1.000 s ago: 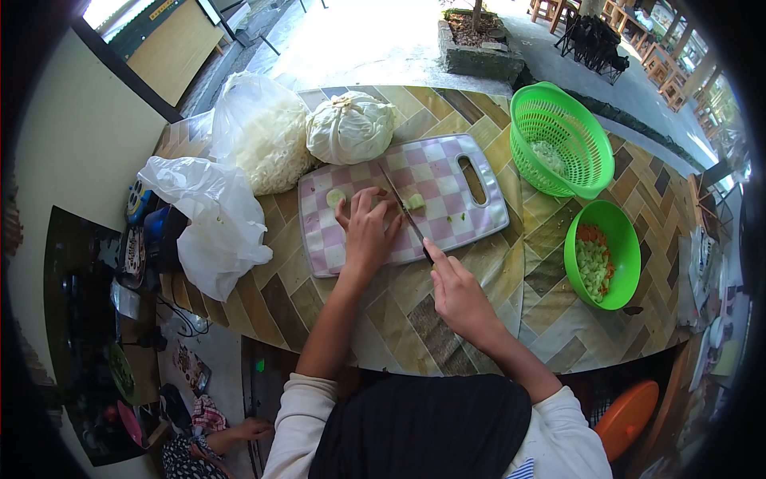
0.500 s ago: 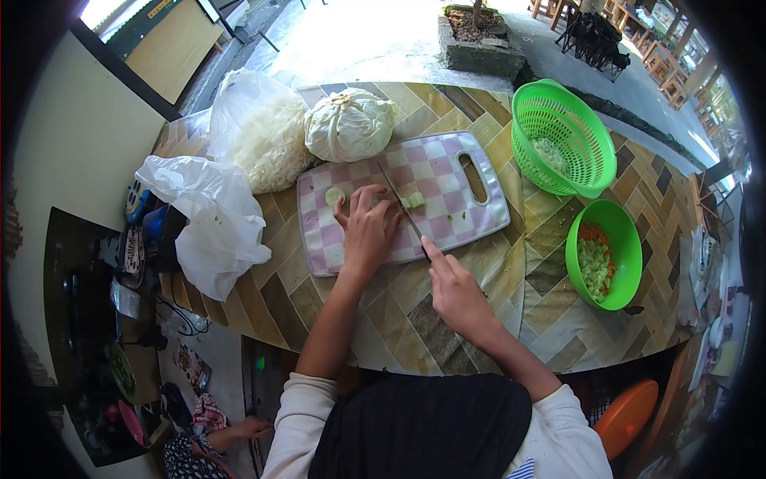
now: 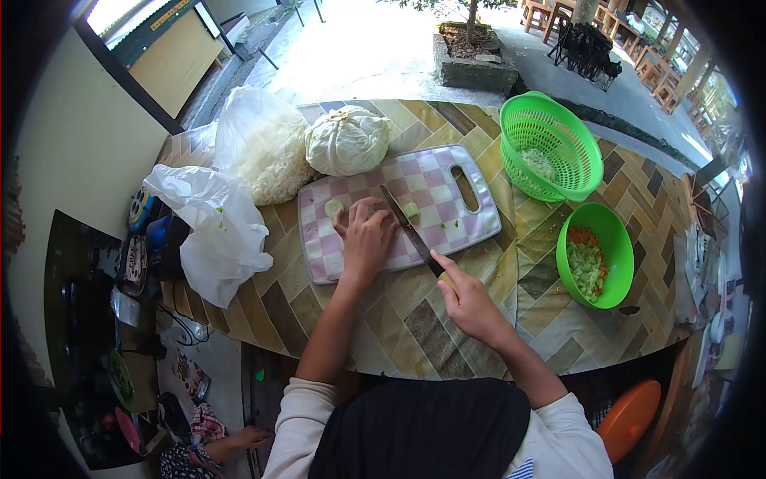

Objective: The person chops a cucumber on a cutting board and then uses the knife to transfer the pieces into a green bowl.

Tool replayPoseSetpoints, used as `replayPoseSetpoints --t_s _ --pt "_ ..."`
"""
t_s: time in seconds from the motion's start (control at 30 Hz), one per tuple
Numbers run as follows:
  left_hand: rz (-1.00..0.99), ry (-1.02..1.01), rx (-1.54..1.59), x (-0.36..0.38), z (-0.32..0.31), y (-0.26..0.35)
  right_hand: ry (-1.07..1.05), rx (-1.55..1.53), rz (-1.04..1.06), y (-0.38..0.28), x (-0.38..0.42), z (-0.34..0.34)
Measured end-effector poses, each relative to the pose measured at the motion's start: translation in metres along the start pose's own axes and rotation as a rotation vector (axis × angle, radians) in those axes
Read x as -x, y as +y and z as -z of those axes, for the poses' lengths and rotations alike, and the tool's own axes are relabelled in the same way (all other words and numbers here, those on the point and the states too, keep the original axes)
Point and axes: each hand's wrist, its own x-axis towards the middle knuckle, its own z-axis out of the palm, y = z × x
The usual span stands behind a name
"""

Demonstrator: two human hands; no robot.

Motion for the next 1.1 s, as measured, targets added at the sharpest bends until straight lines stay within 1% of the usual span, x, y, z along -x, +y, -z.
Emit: replayPoseSetpoints --t_s 0.23,0.43,0.5,0.53,0.6,0.67,0.73,0.8,0.9,1.0,1.1 --pt "0.003 0.000 0.016 0.001 -0.001 0.001 0.028 -0.097 -0.052 -0.014 0.011 0.020" --pt "-0.004 0.007 0.033 -0.003 0.008 0.002 0.033 -0.111 -0.132 -0.004 0.007 0.028" --pt "-0.002 0.007 0.042 -0.006 0.006 0.007 0.062 -0.095 -0.084 -0.002 0.006 0.027" --pt "-0.033 -0.004 0.037 -0.007 0.006 0.010 0.075 -0.086 -0.061 0.000 0.005 0.026" --pt "-0.093 -0.024 0.025 -0.011 0.007 0.018 0.190 0.036 0.204 0.014 -0.002 0.020" --pt "-0.083 -0.020 0.078 -0.013 0.014 0.023 0.206 0.149 0.275 0.017 -0.001 0.021" --pt "-0.055 0.018 0.125 -0.015 0.020 0.024 0.128 0.252 0.150 0.003 0.005 0.027" --pt "-0.011 0.088 0.165 -0.017 0.026 0.021 0.142 0.339 0.201 0.010 0.007 0.025" --pt "-0.212 0.049 0.088 -0.020 0.042 0.020 0.122 0.439 0.239 0.016 0.009 0.022" --pt "-0.422 -0.077 -0.088 -0.024 0.054 0.020 0.087 0.521 0.272 0.017 0.009 0.022" --pt "-0.498 -0.186 -0.120 -0.027 0.053 0.016 0.056 0.578 0.282 0.015 0.009 0.024"
